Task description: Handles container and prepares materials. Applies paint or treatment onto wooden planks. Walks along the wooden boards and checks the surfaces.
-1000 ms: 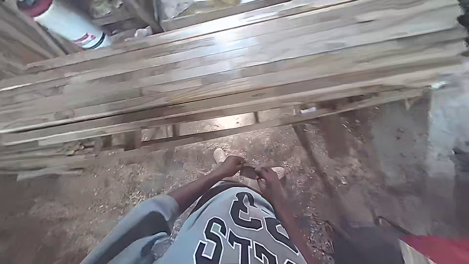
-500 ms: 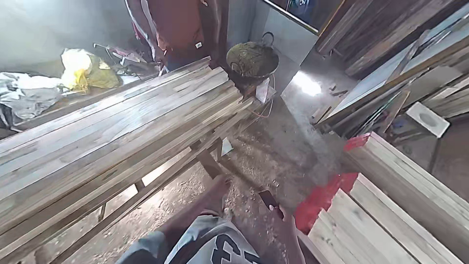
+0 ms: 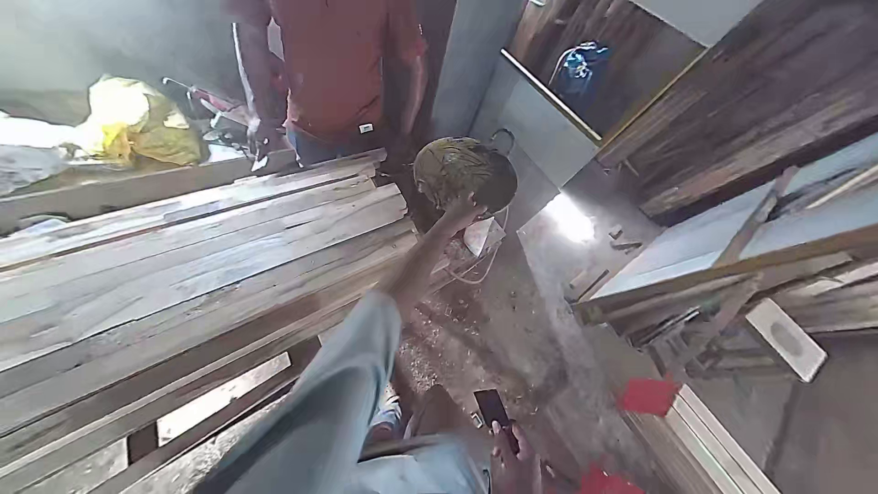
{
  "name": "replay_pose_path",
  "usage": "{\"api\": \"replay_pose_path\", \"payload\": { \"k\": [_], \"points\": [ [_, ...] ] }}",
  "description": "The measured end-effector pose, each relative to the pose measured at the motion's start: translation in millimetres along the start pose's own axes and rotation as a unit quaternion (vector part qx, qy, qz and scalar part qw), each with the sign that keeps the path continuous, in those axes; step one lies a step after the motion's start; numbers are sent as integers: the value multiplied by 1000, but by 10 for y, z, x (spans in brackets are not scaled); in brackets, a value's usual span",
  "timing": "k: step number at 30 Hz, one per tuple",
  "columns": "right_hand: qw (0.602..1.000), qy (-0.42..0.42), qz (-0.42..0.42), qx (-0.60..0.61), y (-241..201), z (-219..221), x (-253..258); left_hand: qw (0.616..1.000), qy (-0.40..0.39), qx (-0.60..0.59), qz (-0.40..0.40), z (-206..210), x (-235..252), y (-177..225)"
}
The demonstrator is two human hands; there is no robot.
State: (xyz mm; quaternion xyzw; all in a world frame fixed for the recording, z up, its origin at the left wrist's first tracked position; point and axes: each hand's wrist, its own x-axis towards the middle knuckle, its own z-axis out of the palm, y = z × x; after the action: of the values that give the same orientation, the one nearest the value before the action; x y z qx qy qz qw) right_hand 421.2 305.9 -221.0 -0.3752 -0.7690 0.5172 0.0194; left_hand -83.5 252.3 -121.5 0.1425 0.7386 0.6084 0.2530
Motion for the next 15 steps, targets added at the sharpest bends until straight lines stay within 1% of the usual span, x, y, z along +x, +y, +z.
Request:
{"api": "replay_pose_path", "payload": {
  "k": [1,3,4,5,6,8,9,10,11,12,13,14,15],
  "points": [
    [1000,-20,-5,-12,-100,-2,154,995,30,-87,-23,-32,161,36],
    [996,-56,-27,-58,-283,-46,577,965,101,-239,-41,-122,451,-58],
    [993,-72,-43,-82,-360,-87,778,949,129,-287,-35,-153,456,-178],
    [989,-80,-62,-104,-449,-124,987,939,146,-312,-18,-171,361,-317],
    [987,-89,-70,-114,-577,-149,1216,929,147,-339,7,-187,229,-423],
    [987,-87,-85,-103,-806,-176,1707,923,112,-366,36,-151,-211,-660],
    [988,-79,-99,-90,-914,-212,1925,925,89,-367,26,-83,-524,-886],
    [987,-73,-121,-80,-1075,-261,2175,928,87,-362,-3,1,-842,-1177],
    [982,-73,-158,-76,-1320,-328,2475,933,103,-343,-46,101,-1161,-1493],
    [970,-71,-218,-86,-1606,-370,2849,936,125,-317,-84,191,-1456,-1816],
    [947,-83,-284,-124,-1938,-428,3235,935,157,-290,-129,305,-1762,-2071],
    [913,-112,-345,-186,-2305,-480,3621,929,195,-260,-179,430,-2066,-2277],
    [874,-137,-394,-249,-2654,-464,4004,919,221,-230,-234,533,-2334,-2390]
  ]
}}
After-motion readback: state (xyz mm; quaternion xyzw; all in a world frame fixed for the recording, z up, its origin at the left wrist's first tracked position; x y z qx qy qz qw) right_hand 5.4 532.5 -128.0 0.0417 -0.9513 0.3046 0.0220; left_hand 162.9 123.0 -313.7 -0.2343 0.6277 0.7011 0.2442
